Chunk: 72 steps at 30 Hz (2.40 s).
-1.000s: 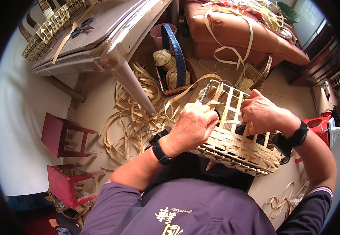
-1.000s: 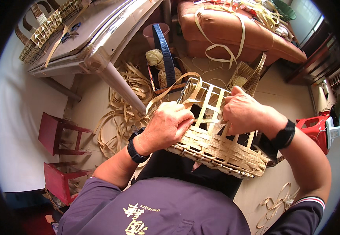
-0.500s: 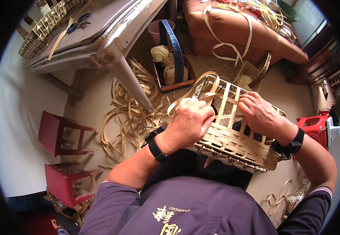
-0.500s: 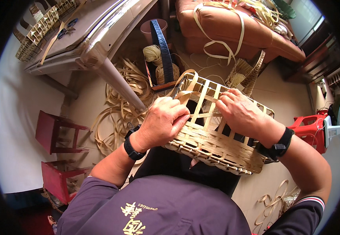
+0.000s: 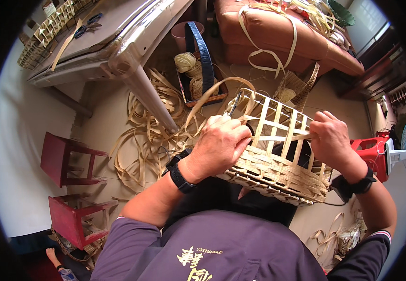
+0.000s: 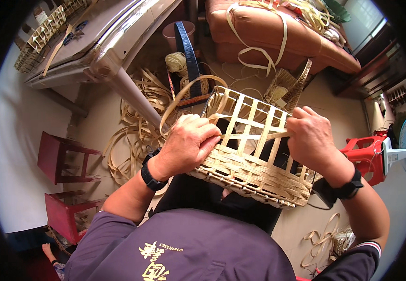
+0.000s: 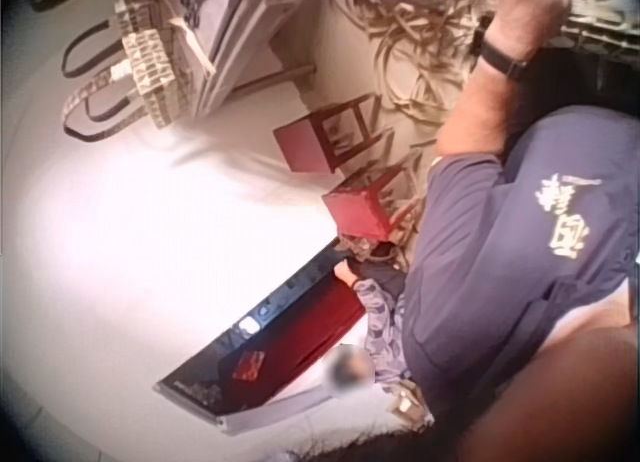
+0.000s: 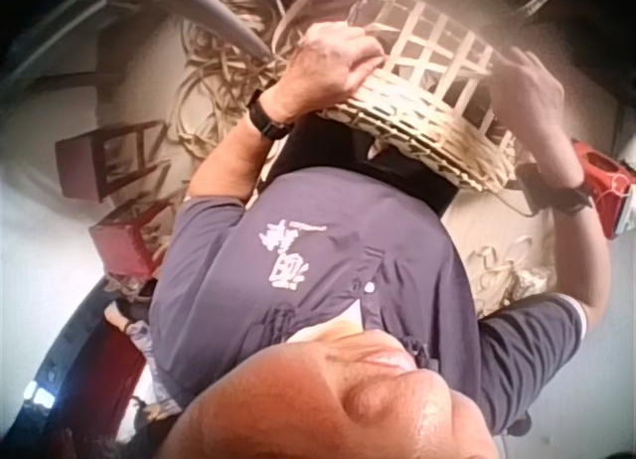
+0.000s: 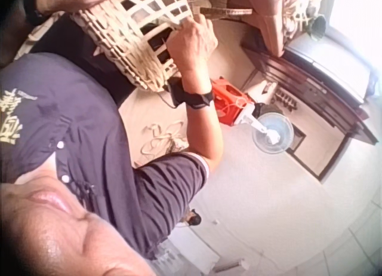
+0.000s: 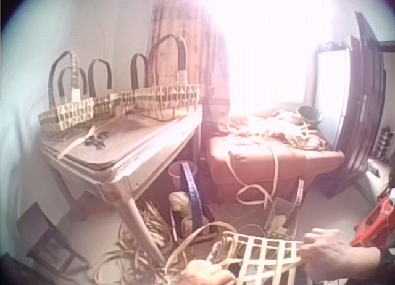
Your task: The person weaves a basket by hand, threading flexible strips through a base frame, pulling them tight, and tucking the ends into the structure.
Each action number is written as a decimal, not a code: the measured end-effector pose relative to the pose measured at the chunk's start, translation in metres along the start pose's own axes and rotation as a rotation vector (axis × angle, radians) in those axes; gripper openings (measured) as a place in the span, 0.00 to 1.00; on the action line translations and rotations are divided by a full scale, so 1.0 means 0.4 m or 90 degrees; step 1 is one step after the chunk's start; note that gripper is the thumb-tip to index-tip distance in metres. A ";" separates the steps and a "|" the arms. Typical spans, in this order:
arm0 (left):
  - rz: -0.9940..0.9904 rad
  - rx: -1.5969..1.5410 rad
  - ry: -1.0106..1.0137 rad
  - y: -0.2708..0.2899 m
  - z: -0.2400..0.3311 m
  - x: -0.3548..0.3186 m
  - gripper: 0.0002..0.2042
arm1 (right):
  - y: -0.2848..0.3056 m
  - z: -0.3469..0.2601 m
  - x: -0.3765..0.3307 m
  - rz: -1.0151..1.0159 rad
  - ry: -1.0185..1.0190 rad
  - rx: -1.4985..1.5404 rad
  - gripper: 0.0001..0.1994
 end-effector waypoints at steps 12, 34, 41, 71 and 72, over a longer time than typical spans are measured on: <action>-0.006 -0.018 0.004 0.001 -0.010 -0.005 0.04 | -0.055 -0.004 -0.114 -0.113 0.222 0.115 0.12; -0.055 -0.007 0.015 0.022 -0.023 -0.028 0.05 | 0.039 -0.017 -0.189 0.108 -0.014 -0.084 0.07; -0.016 -0.007 -0.008 0.038 -0.030 -0.033 0.03 | -0.018 0.068 -0.341 0.163 -0.402 0.435 0.06; -0.124 -0.005 0.032 0.034 -0.109 -0.056 0.04 | -0.202 0.116 -0.351 -0.099 -0.595 1.028 0.04; -0.127 -0.004 0.024 0.036 -0.109 -0.058 0.04 | -0.204 0.113 -0.352 -0.090 -0.597 1.031 0.04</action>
Point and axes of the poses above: each hand's wrist, its own x-axis towards the middle knuckle, its own y-axis out of the back of the hand, z = x × y, the point moved 7 cm from there along x, towards the middle knuckle, and after that the axes turned 13 degrees about x, right-handed, at the moved point
